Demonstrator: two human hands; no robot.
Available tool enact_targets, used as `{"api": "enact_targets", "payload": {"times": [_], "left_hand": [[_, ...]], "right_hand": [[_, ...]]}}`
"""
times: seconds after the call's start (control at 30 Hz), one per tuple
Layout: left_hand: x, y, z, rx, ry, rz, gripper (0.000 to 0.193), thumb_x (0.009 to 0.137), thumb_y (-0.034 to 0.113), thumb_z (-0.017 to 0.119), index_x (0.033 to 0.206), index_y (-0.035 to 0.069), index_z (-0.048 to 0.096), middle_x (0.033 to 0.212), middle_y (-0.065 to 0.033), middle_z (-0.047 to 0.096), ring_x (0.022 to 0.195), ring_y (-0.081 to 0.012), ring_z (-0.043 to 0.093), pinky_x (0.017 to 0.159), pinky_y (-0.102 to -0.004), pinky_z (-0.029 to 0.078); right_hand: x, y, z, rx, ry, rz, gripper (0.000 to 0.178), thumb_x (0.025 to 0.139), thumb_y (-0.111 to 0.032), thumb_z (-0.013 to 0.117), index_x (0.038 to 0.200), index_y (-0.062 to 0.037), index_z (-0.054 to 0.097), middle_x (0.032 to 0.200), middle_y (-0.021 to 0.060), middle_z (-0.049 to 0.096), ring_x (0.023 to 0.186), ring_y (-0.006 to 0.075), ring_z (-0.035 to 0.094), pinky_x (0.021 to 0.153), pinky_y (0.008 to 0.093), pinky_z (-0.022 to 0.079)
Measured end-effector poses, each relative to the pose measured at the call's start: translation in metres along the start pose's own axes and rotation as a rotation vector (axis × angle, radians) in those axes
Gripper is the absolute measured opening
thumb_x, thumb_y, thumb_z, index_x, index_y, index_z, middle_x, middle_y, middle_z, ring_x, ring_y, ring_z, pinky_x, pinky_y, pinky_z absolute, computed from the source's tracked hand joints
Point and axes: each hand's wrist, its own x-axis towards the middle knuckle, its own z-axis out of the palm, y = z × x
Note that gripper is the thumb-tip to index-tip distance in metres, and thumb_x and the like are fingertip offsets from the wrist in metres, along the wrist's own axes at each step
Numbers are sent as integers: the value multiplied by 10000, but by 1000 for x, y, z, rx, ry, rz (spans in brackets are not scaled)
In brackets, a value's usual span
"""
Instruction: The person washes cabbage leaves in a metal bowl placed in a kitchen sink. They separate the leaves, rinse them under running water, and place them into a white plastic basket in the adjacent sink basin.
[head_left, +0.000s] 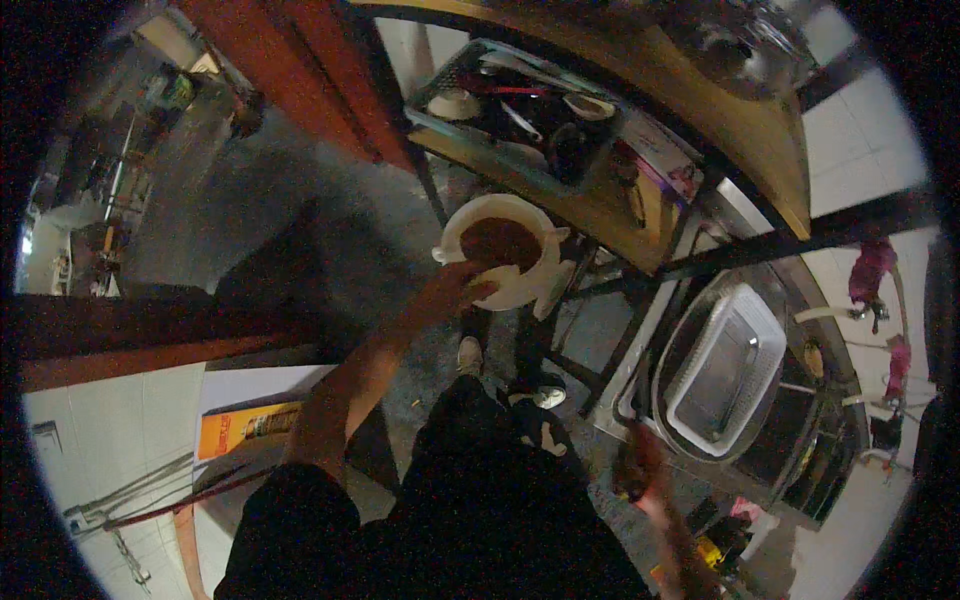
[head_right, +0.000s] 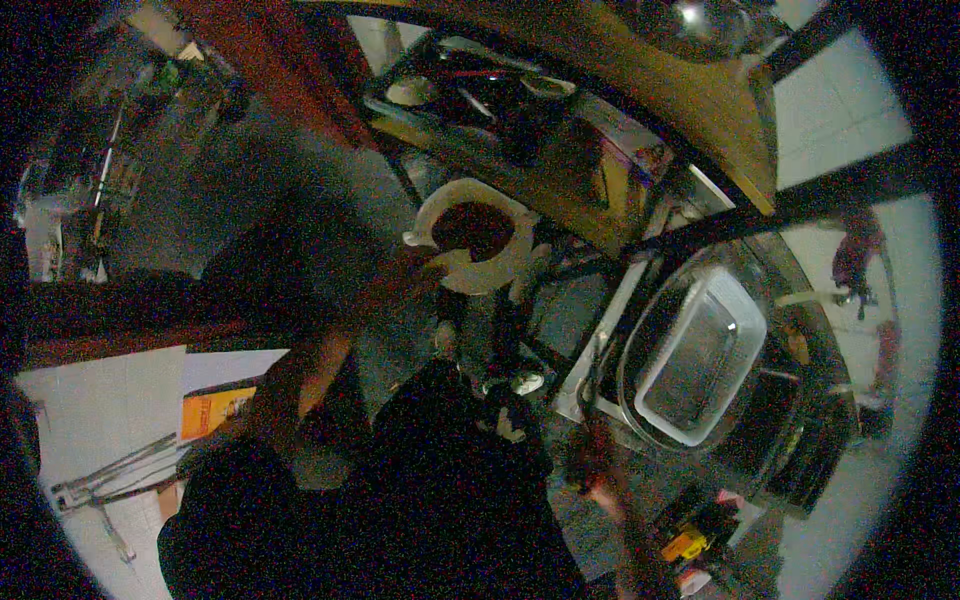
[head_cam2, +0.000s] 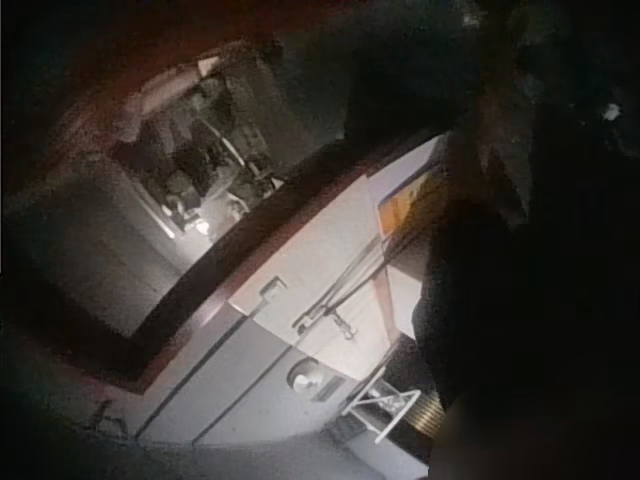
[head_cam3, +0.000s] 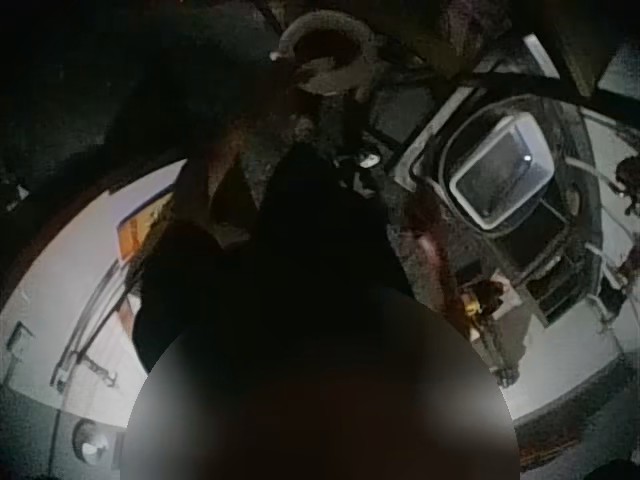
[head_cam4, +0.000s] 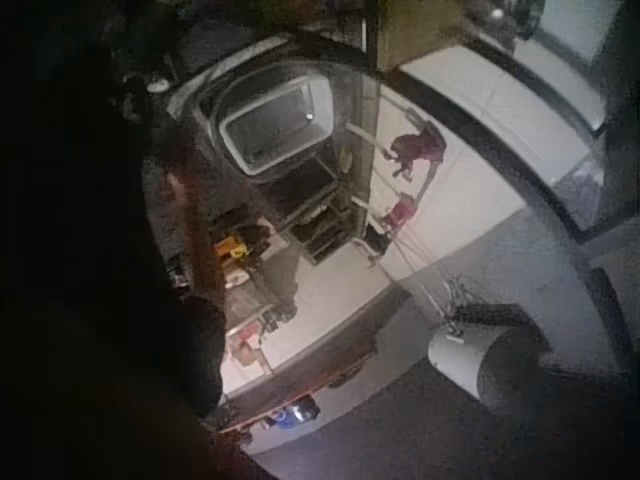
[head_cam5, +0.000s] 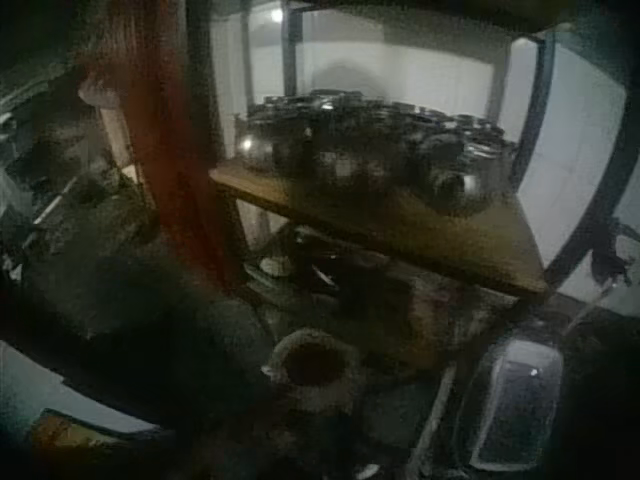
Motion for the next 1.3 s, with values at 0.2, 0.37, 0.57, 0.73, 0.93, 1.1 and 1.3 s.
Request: {"api": "enact_targets", "payload": {"times": [0.2,0.37,0.57,0.73,0.93,1.1,1.3], "left_hand": [[28,16,-32,404,199,282,488,975,440,699,1241,31,693,1141,-197,733,987,-365,732,858,-473,580],[45,3,-47,469,196,316,476,956,449,713,1228,58,703,1135,-207,735,991,-388,733,893,-480,584],[40,-3,-47,457,177,311,473,955,435,710,1232,52,702,1123,-213,741,1014,-387,728,917,-481,579],[41,3,-49,398,104,180,481,963,441,695,1249,54,700,1156,-225,733,1048,-399,718,946,-484,564],[44,7,-54,405,135,256,508,961,455,692,1256,42,691,1155,-227,733,1033,-406,721,920,-480,573],[45,4,-60,457,112,138,507,950,456,705,1231,34,704,1145,-228,735,1021,-397,726,915,-483,576],[46,2,-59,402,53,241,506,942,464,711,1264,73,714,1148,-219,739,1025,-393,729,927,-477,579]], "right_hand": [[109,4,140,439,-309,-172,779,955,-168,757,1584,-162,298,1268,82,543,1121,220,590,839,365,555],[181,15,182,723,-623,-256,716,966,-241,748,1553,-145,349,1046,23,520,905,152,531,782,298,469],[199,18,191,668,-604,-141,592,1004,-308,709,1489,-137,417,948,-19,469,821,121,468,710,283,403],[202,1,195,260,-404,-58,621,1023,-320,689,1530,-137,381,1147,20,510,983,168,547,852,331,469],[197,-22,206,427,-358,-115,637,1016,-241,695,1541,-116,357,1467,93,452,1325,245,507,1142,419,414],[197,-37,208,259,-370,-155,584,1023,-171,676,1517,-105,371,1448,95,456,1345,250,486,1161,419,409],[205,-31,205,290,-414,-117,536,1036,-162,661,1497,-115,393,1309,55,511,1210,197,546,1059,370,461]]}}
